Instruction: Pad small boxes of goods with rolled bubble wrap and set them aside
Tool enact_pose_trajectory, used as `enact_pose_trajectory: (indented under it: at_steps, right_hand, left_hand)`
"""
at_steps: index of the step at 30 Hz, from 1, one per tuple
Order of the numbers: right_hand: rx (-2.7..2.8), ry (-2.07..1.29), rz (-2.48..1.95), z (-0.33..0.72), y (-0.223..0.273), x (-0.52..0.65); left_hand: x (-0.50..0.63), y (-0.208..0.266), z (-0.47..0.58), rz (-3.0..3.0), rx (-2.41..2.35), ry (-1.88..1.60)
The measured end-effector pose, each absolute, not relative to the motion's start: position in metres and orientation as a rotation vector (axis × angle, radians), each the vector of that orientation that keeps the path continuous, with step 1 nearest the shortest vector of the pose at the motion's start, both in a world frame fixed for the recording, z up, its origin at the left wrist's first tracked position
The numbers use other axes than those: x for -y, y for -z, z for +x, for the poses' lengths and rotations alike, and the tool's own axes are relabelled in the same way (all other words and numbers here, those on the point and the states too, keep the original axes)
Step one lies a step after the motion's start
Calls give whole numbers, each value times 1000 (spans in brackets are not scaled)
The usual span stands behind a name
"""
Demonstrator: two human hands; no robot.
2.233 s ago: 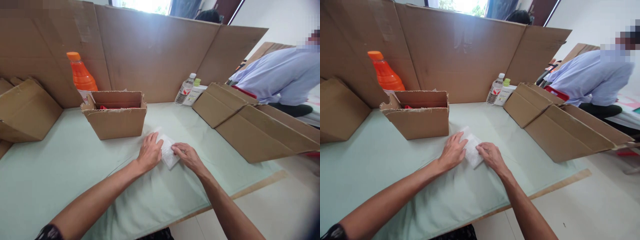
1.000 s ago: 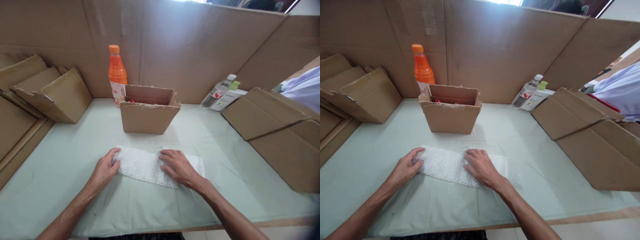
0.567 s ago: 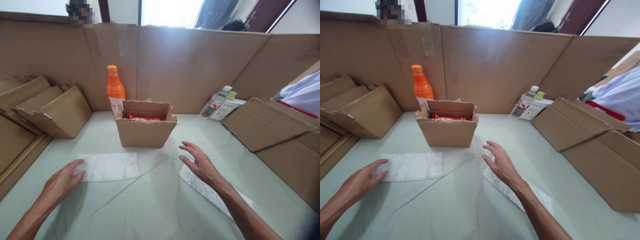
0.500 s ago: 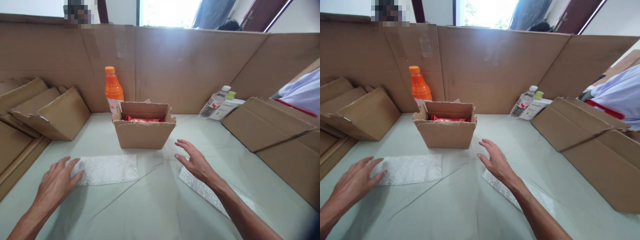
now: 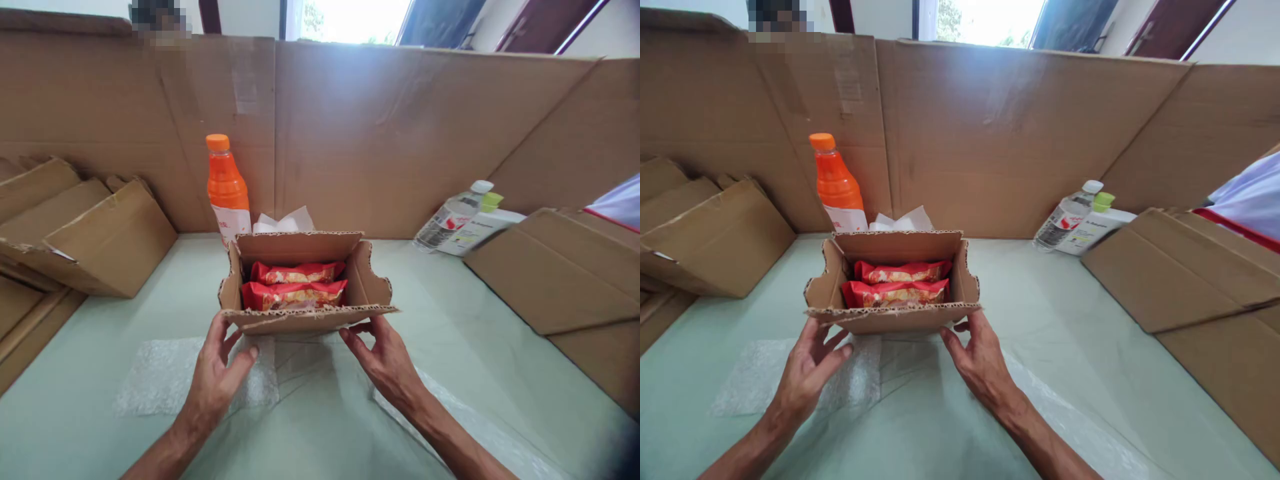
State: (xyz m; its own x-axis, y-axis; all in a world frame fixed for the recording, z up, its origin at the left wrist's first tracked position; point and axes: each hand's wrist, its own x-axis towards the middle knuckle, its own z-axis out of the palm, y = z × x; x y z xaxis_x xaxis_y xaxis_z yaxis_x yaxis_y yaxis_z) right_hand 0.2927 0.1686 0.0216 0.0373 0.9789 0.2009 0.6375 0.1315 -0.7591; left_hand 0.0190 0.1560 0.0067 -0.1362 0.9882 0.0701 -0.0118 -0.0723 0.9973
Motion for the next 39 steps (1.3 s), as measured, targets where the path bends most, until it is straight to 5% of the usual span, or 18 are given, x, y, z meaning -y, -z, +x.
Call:
enact_pose_trajectory:
  at_steps: [7, 12, 17, 29, 35, 39]
  right_hand:
    - [1591, -721, -1539, 291, -29, -191]
    - [1827, -795, -1655, 358, -42, -161]
    - [1781, -599, -2041, 420, -39, -86]
    - [2072, -264, -1948, 404, 14, -102]
    - [1837, -500, -1882, 378, -18, -83]
    - [1768, -987, -1596, 337, -70, -65]
  left_hand:
    - [-190, -12, 19, 1326, -1230, -1292]
    - [-173, 1, -17, 1723, -1652, -1151]
    - [-97, 7, -63, 2166, -1864, -960]
    - [-97, 18, 4, 2497, -1600, -731]
    - [-47, 5, 8, 2484, -1119, -779]
    - [-18, -5, 10, 2287, -965, -690]
